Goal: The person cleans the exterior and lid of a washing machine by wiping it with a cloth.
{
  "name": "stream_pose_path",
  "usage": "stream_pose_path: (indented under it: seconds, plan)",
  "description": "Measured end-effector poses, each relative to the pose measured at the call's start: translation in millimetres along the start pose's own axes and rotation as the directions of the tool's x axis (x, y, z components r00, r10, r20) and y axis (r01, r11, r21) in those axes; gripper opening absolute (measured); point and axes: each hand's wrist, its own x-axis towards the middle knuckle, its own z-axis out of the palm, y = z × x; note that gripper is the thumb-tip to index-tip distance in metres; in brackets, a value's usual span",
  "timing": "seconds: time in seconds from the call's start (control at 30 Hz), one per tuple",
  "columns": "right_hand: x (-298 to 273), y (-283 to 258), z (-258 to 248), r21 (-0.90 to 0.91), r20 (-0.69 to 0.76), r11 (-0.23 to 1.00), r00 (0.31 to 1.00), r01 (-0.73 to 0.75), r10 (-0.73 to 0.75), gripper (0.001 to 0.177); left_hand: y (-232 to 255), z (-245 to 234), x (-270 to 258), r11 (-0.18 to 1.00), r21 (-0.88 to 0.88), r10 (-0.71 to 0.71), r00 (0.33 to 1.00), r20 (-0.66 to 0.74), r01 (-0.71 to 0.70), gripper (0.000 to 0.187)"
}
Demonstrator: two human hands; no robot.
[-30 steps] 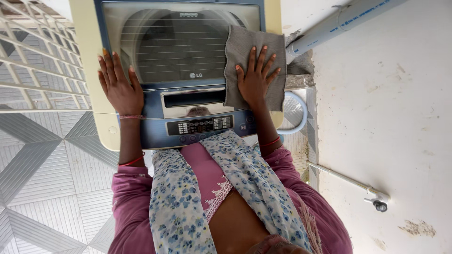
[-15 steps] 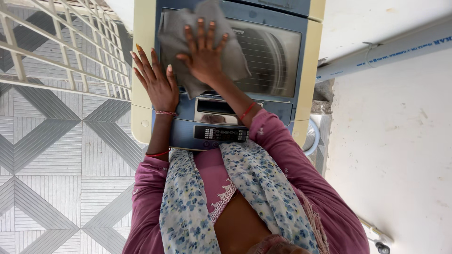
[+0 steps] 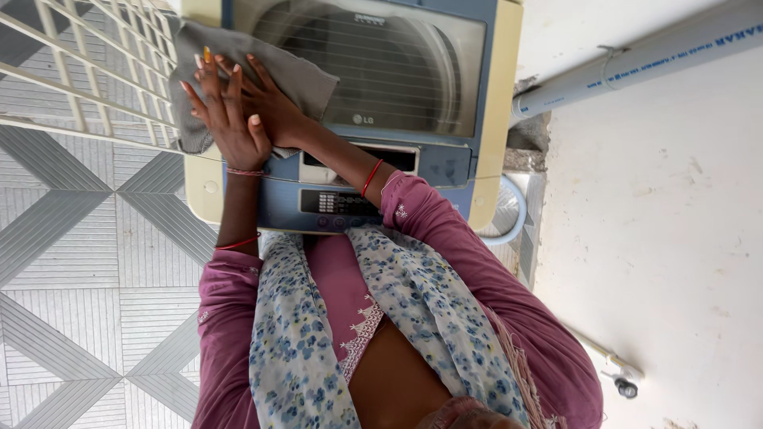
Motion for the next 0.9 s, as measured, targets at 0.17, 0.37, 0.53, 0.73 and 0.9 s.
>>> stream_pose_path:
  seconds: [0.17,0.37,0.53,0.73,0.9]
  plan:
    - [-55.4,3.3,-10.9,-0.03,0.012,1.0,1.0,-0.007,0.007,0.068,-1.1,-2.0,2.5,1.0,-0.018,-0.009,1.0,0.026,0.01,0.071]
    - [-148.2,53.7,-42.4,-0.105,0.077,0.964,0.964,-0.245,0.254,0.071,12.3,-9.1,19.0,0.954,0.117,-0.295,0.936,0.194,0.277,0.052]
    - [-259.4,119.4,-37.1,-0.165,-0.147,0.753,0.771,-0.637,0.62,0.071,6.9,-1.3,19.4,0.931,0.241,-0.347,0.868,0.354,0.274,0.056]
    - [-340.7,127.4,-33.2,0.004,-0.347,0.698,0.653,-0.716,0.673,0.057,-3.5,4.7,10.6,0.941,0.229,-0.317,0.888,0.333,0.25,0.054]
    - [-369.1,92.4,-16.3,0.125,-0.447,0.768,0.655,-0.629,0.609,0.048,3.7,-0.5,11.5,0.926,0.212,-0.369,0.867,0.335,0.312,0.049]
